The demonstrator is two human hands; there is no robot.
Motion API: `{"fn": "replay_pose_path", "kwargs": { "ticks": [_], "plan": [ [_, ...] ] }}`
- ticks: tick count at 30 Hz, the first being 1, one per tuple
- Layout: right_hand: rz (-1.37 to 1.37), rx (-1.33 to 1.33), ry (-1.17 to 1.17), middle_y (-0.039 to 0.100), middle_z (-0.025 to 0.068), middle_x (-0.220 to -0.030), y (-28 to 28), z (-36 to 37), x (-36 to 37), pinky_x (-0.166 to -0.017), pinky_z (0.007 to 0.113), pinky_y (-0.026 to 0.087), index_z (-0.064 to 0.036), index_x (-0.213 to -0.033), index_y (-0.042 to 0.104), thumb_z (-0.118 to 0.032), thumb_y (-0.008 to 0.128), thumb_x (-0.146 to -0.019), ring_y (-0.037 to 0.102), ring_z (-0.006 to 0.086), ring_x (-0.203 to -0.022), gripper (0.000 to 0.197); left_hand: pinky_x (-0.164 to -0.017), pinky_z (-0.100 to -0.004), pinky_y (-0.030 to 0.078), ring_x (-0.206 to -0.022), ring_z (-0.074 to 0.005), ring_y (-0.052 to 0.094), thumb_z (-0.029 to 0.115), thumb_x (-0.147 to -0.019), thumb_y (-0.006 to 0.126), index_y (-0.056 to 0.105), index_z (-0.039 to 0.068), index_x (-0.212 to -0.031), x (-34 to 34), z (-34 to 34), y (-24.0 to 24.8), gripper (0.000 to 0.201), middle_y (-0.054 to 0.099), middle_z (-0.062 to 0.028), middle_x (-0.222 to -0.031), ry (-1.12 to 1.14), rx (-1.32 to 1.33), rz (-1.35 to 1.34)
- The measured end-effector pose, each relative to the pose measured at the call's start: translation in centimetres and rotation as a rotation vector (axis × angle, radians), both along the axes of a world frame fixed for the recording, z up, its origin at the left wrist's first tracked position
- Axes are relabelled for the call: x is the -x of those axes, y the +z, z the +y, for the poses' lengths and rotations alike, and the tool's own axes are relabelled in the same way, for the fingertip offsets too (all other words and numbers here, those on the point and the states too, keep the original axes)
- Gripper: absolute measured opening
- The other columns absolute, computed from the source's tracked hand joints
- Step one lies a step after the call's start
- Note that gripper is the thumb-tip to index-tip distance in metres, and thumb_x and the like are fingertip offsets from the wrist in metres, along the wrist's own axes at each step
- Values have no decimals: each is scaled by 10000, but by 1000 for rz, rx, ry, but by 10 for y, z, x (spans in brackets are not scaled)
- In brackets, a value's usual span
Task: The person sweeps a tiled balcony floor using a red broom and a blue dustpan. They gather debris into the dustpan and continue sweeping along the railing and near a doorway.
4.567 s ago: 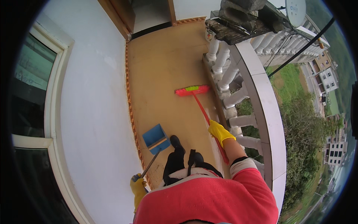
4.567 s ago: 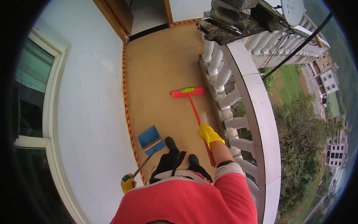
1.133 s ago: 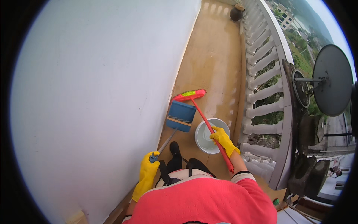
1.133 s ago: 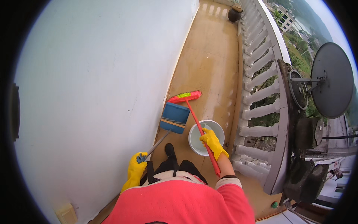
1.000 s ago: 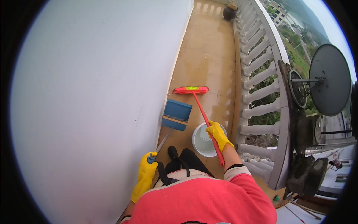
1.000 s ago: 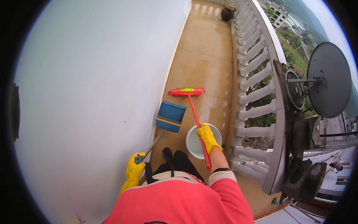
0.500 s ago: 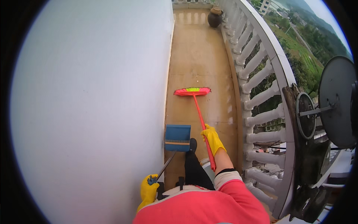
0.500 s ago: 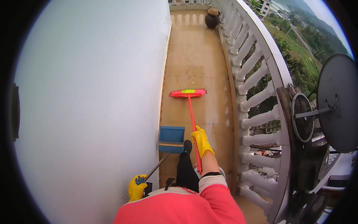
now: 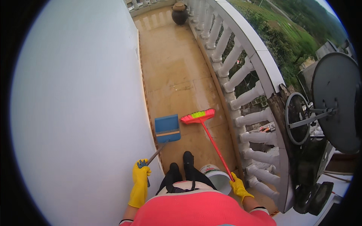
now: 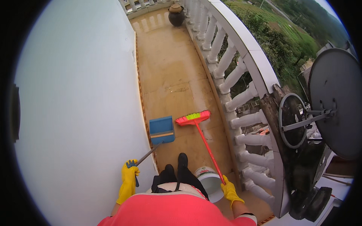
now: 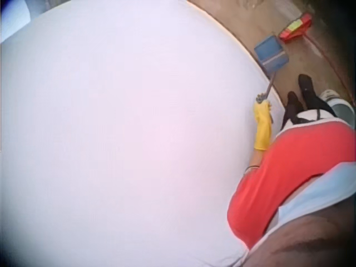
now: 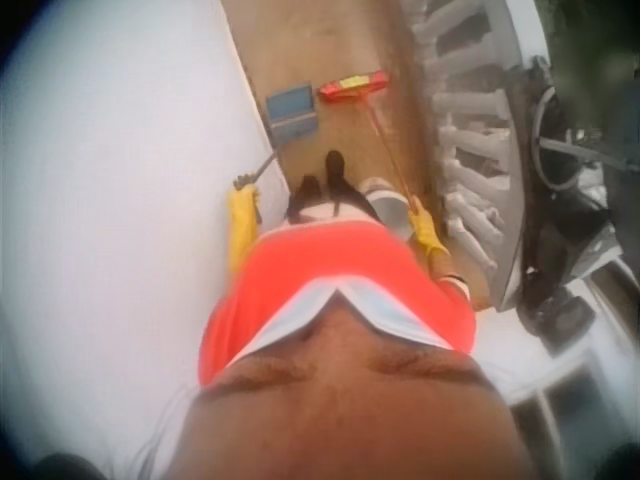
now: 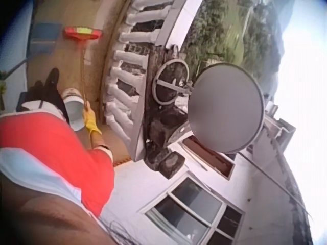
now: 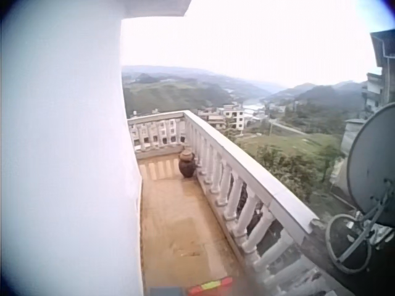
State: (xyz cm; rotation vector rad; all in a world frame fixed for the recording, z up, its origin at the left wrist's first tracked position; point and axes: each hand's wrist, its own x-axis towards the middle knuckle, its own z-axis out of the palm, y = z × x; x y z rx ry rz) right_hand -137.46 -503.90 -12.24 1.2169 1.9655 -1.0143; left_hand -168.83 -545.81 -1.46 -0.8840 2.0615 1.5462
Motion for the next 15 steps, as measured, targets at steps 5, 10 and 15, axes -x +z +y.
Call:
{"fn": "replay_pose_path", "kwargs": {
  "ticks": [5,10,15],
  "plan": [
    [62,42,-360,677,170,-1150,-54,-39,-128,-871,333,500,-202,-1425,508,-230,638,-914,672,294,-1008,528,-508,-269,491,-580,-170,618,-44,-735,559,647,21,-1121,81,18,-22,402,654,-91,-847,-41,-17,58],
    [-82,-27,-173,678,220,-1084,-1,-26,28,-816,394,519,-237,-1409,523,-257,610,-918,666,372,-970,499,-504,-270,486,-569,-170,602,-45,-748,549,636,15,-1111,157,54,-21,379,647,-103,-829,-62,33,53],
    [-48,-49,-159,671,221,-1104,-4,16,199,-840,428,517,-240,-1436,488,-261,610,-917,669,365,-962,533,-505,-273,487,-569,-175,602,-42,-758,544,634,12,-1119,232,77,-39,377,646,-103,-828,-68,30,31]
  ]
}}
